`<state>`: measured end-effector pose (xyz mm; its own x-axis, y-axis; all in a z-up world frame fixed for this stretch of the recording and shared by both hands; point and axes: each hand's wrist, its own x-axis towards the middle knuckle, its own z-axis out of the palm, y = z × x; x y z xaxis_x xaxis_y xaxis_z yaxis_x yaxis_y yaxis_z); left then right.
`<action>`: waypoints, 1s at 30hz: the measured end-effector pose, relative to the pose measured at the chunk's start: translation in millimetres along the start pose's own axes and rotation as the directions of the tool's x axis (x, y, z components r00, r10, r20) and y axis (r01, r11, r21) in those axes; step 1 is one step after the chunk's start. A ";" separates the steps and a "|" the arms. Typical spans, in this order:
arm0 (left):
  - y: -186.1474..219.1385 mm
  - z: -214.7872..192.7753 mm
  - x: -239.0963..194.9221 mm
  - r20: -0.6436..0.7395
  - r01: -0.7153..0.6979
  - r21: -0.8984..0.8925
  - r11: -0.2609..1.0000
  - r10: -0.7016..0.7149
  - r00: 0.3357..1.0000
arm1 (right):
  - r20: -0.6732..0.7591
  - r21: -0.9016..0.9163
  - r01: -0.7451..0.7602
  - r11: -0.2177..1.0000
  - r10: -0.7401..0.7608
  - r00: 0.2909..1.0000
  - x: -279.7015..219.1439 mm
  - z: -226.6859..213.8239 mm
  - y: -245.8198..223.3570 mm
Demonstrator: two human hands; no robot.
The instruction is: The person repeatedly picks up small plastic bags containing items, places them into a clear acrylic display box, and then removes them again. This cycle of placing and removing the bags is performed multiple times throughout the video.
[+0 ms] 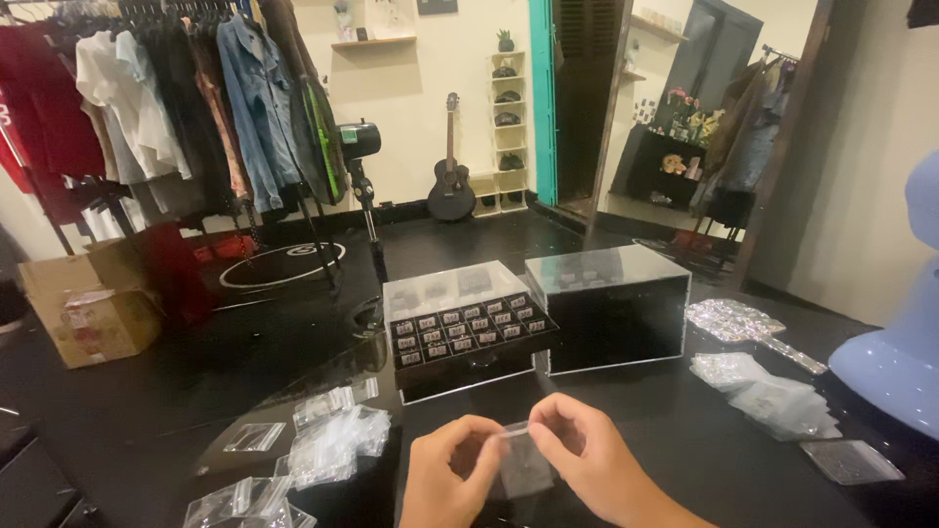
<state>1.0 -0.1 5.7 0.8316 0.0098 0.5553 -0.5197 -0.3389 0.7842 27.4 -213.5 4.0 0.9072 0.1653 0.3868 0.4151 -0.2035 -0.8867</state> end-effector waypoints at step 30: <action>-20.7 3.6 2.1 0.038 -0.148 0.242 0.959 0.143 0.989 | 0.036 -0.154 0.067 0.986 -0.063 0.997 -4.2 8.7 -6.7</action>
<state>14.2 3.6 -10.4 0.7554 -0.0743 0.6510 -0.5741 -0.5540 0.6029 20.2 -204.5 6.1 0.8764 0.2128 0.4320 0.4808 -0.3381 -0.8090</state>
